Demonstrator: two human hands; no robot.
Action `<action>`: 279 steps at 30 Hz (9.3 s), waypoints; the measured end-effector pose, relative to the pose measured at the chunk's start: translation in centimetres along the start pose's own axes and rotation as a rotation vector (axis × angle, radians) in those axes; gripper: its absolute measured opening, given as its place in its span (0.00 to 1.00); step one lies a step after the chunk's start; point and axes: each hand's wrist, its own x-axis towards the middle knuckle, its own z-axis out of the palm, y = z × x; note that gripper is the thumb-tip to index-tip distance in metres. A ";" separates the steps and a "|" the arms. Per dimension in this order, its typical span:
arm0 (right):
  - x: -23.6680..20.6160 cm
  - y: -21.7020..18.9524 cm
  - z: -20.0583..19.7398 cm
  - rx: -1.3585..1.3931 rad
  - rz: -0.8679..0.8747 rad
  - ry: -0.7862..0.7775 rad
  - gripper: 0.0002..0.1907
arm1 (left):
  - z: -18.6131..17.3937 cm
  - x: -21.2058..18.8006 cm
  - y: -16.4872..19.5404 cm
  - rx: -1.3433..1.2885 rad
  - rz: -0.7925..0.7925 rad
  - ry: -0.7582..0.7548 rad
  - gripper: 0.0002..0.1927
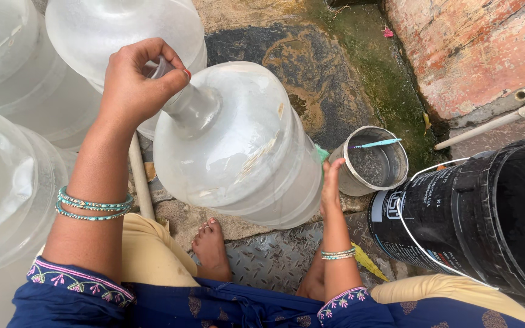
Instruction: The person cleans the opening of a large water dispenser using a toothbrush and a green scrubber. They scrub the rim and neck of the dispenser, then wipe the exterior with the scrubber.
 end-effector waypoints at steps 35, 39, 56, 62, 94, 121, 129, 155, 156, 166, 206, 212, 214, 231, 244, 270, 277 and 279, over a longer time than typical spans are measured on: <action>-8.8 -1.2 10.2 -0.546 -1.054 0.123 0.47 | 2.4 -0.6 1.8 0.386 0.102 0.125 0.09; -2.5 0.9 6.0 -0.250 -0.547 0.205 0.53 | 1.5 -0.8 1.8 0.317 0.123 0.108 0.07; -0.5 4.6 2.8 0.152 -0.140 0.177 0.63 | 2.1 -0.2 1.0 0.291 0.104 0.122 0.06; -4.1 2.9 7.3 -0.011 -0.529 0.213 0.55 | 2.1 -0.2 0.7 0.294 0.127 0.126 0.06; -1.2 3.9 -0.7 0.455 0.512 0.132 0.33 | 1.3 -0.1 1.4 0.212 0.229 0.109 0.06; -15.3 -1.0 14.5 -1.145 -1.215 0.155 0.25 | 3.9 -0.2 1.5 0.525 0.065 0.226 0.12; -8.3 -7.6 9.1 -0.796 -0.916 0.209 0.24 | 3.2 -0.9 3.7 0.353 0.241 0.063 0.11; -5.6 -17.2 10.2 -1.022 -0.786 0.009 0.21 | 4.1 -2.5 6.0 0.342 0.276 0.083 0.10; -5.7 -17.5 10.4 -1.075 -0.811 0.018 0.22 | 4.2 -2.6 6.2 0.357 0.252 0.107 0.10; -15.8 -6.3 13.7 -1.295 -1.144 0.074 0.28 | 2.5 -1.8 4.7 0.352 0.224 0.087 0.08; -0.5 3.8 1.3 -0.096 -0.129 0.316 0.34 | -2.0 -0.5 -0.4 0.228 0.088 -0.120 0.12; -0.3 5.7 -0.2 0.846 0.364 0.028 0.34 | -1.4 -0.2 0.2 0.328 0.028 -0.065 0.11; -0.2 5.7 -0.2 0.796 0.333 0.072 0.33 | -0.9 -0.4 0.8 0.369 -0.040 -0.027 0.10; -10.4 -1.2 11.0 -0.403 -0.937 0.125 0.35 | 1.0 -1.1 2.0 0.532 -0.122 0.062 0.09; 1.3 4.2 -0.4 -0.323 -0.210 0.251 0.36 | 1.0 -1.2 1.8 0.515 -0.105 0.063 0.09; 0.6 1.8 2.5 -0.209 -0.552 0.114 0.33 | 0.4 -0.4 1.3 0.346 0.181 0.012 0.11; -5.8 -1.6 8.5 -0.488 -1.032 0.058 0.33 | 2.0 -0.3 1.3 0.377 0.123 0.096 0.09; -7.7 0.1 9.8 -0.513 -1.137 0.093 0.32 | 2.6 -0.2 1.6 0.399 0.091 0.121 0.09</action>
